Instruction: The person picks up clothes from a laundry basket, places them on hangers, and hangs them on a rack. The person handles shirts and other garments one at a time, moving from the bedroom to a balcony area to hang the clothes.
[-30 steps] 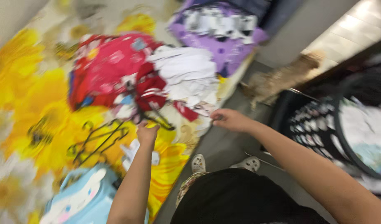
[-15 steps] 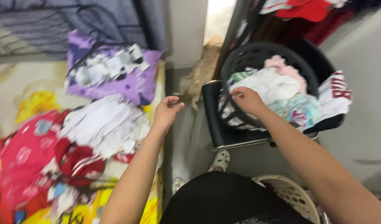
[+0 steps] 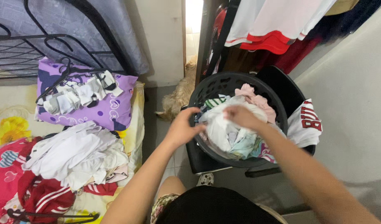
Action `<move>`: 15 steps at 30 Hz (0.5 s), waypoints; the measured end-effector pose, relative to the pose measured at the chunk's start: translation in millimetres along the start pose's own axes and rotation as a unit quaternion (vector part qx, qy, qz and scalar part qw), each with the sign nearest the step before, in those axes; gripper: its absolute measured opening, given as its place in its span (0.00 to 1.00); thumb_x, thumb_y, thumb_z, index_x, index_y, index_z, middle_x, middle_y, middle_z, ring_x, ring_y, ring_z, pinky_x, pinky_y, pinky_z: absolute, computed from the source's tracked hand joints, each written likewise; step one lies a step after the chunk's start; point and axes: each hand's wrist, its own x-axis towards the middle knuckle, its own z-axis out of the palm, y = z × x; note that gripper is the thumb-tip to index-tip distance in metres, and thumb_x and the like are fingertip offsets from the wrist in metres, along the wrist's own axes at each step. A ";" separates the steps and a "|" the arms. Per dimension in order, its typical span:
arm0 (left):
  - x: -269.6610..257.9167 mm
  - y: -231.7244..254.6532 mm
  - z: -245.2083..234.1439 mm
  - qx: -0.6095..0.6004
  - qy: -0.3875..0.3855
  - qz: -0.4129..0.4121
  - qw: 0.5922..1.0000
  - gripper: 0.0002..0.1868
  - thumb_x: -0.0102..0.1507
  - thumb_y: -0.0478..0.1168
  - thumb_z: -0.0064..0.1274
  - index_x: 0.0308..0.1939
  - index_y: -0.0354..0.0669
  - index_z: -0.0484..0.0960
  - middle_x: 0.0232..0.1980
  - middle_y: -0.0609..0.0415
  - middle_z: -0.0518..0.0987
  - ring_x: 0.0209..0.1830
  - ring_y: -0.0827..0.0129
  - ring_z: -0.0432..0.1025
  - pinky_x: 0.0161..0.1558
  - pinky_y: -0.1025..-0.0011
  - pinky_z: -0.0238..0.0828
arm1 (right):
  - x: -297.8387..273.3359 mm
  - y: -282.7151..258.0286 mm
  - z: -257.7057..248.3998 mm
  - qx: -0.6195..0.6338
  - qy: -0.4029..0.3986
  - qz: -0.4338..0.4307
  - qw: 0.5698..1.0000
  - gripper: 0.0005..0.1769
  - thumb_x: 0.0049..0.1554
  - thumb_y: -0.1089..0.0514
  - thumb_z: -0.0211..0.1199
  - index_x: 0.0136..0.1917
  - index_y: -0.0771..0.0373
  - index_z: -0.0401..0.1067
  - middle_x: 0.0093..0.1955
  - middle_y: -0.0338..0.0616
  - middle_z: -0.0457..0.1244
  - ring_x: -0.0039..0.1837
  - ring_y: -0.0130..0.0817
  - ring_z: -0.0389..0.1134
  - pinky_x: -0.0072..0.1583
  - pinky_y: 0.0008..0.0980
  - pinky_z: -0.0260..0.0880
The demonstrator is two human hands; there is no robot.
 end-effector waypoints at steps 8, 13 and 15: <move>65.0 29.7 41.8 -0.021 -0.039 -0.047 0.998 0.23 0.63 0.47 0.56 0.59 0.39 0.80 0.52 0.42 0.83 0.54 0.51 0.79 0.57 0.60 0.73 | -78.1 -119.8 -158.4 0.281 0.120 -0.265 0.915 0.09 0.66 0.54 0.61 0.53 0.63 0.70 0.47 0.34 0.62 0.51 0.24 0.62 0.54 0.28 0.66; 120.3 40.9 -25.0 -0.255 0.067 -0.065 0.962 0.11 0.72 0.41 0.45 0.48 0.37 0.80 0.40 0.55 0.81 0.38 0.72 0.74 0.42 0.70 0.72 | -106.8 -120.2 -195.7 -0.233 0.240 -0.213 0.918 0.26 0.45 0.49 0.71 0.56 0.54 0.72 0.50 0.45 0.65 0.55 0.46 0.69 0.54 0.44 0.70; 131.0 61.6 -56.7 -0.286 0.054 0.000 0.957 0.10 0.72 0.40 0.48 0.46 0.38 0.80 0.38 0.60 0.80 0.36 0.78 0.71 0.39 0.76 0.69 | -98.0 -97.2 -201.7 -0.314 0.233 -0.047 0.919 0.14 0.54 0.57 0.62 0.55 0.48 0.75 0.55 0.43 0.67 0.59 0.50 0.69 0.56 0.50 0.70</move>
